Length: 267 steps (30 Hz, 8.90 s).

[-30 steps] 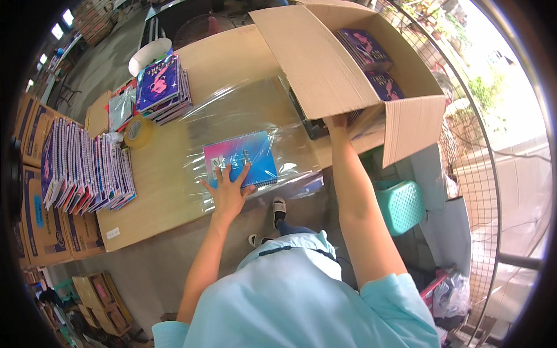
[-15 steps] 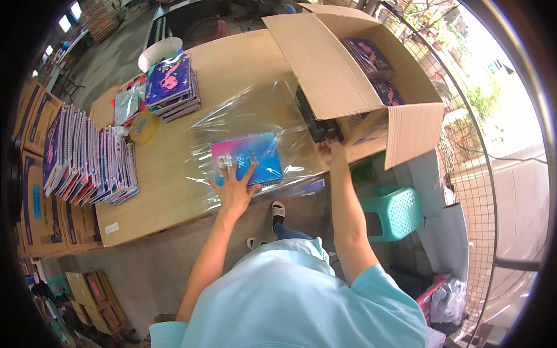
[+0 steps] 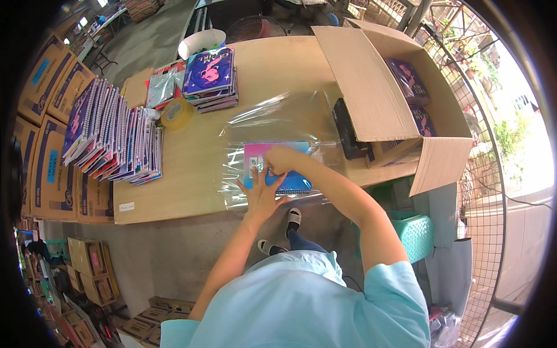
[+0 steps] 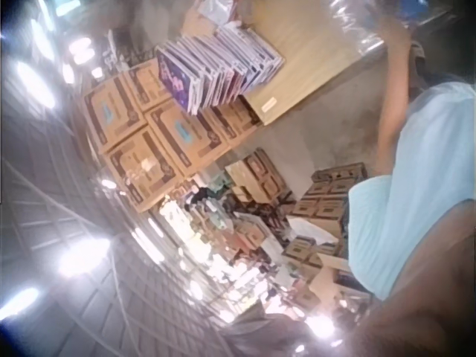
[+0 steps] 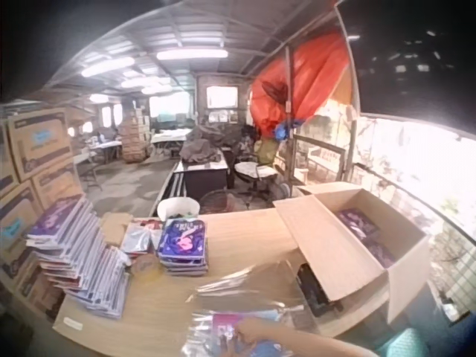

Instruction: The person wraps spiral-bound notebooks in clear plastic bags on a wooden table. They place a notebook into a bag, fold the plastic over, and smooth it out. The person repeats this process for multiple notebooks, stacking the wrapped items on the table.

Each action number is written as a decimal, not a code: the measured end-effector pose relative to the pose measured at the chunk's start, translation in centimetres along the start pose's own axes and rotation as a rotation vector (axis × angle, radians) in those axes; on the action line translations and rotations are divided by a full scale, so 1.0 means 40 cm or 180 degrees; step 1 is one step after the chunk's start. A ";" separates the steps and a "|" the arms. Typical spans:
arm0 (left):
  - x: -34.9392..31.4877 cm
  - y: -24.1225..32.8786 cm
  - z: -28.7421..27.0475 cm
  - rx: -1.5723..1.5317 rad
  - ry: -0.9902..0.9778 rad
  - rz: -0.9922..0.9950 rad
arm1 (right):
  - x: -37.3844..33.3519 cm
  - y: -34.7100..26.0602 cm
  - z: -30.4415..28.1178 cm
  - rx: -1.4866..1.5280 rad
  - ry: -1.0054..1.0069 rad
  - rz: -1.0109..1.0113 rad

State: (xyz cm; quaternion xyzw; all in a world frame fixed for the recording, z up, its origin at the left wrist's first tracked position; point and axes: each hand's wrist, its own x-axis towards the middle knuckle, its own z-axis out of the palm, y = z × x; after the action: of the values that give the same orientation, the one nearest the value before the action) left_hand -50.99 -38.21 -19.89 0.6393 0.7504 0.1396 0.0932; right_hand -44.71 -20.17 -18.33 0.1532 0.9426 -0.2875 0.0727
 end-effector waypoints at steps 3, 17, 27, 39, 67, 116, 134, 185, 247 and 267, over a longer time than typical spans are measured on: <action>-0.005 0.000 -0.002 -0.0062 0.0038 -0.0035 | 0.019 -0.017 -0.014 -0.0790 -0.0430 0.0332; -0.005 0.002 -0.022 -0.0111 0.0061 -0.0136 | -0.126 0.145 -0.059 -0.0927 0.0001 0.0817; -0.014 -0.030 -0.011 -0.0063 0.0004 -0.0123 | -0.405 0.289 0.016 -0.0554 0.3953 0.2000; -0.012 -0.046 -0.002 -0.0055 -0.0013 -0.0028 | -0.437 0.430 -0.020 -0.1003 0.3363 0.3096; -0.028 -0.081 -0.019 -0.0080 0.0135 0.0100 | -0.370 0.049 0.031 0.3988 0.4288 0.0708; -0.065 -0.020 0.006 -0.3804 0.1135 -0.0226 | -0.166 0.047 0.193 0.3745 0.2749 0.0386; -0.018 0.010 -0.118 -0.2854 0.2345 -0.0452 | -0.199 -0.328 -0.221 -0.1103 0.2132 -0.0416; 0.080 -0.130 -0.381 0.0721 -0.0513 0.2288 | -0.220 -0.199 -0.372 -0.1245 0.0236 -0.0744; 0.110 -0.144 -0.352 0.0660 0.0312 0.2356 | -0.118 -0.068 -0.189 0.2048 0.1344 -0.0380; 0.117 -0.110 -0.344 0.0252 -0.0178 0.2459 | -0.054 -0.033 -0.168 0.0874 0.0693 0.0462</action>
State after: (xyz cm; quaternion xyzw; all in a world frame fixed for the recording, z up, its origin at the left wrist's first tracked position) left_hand -60.25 -35.45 -8.18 0.8815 0.4563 0.1179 0.0295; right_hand -43.43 -17.94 -11.62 0.2595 0.8833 -0.3892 -0.0307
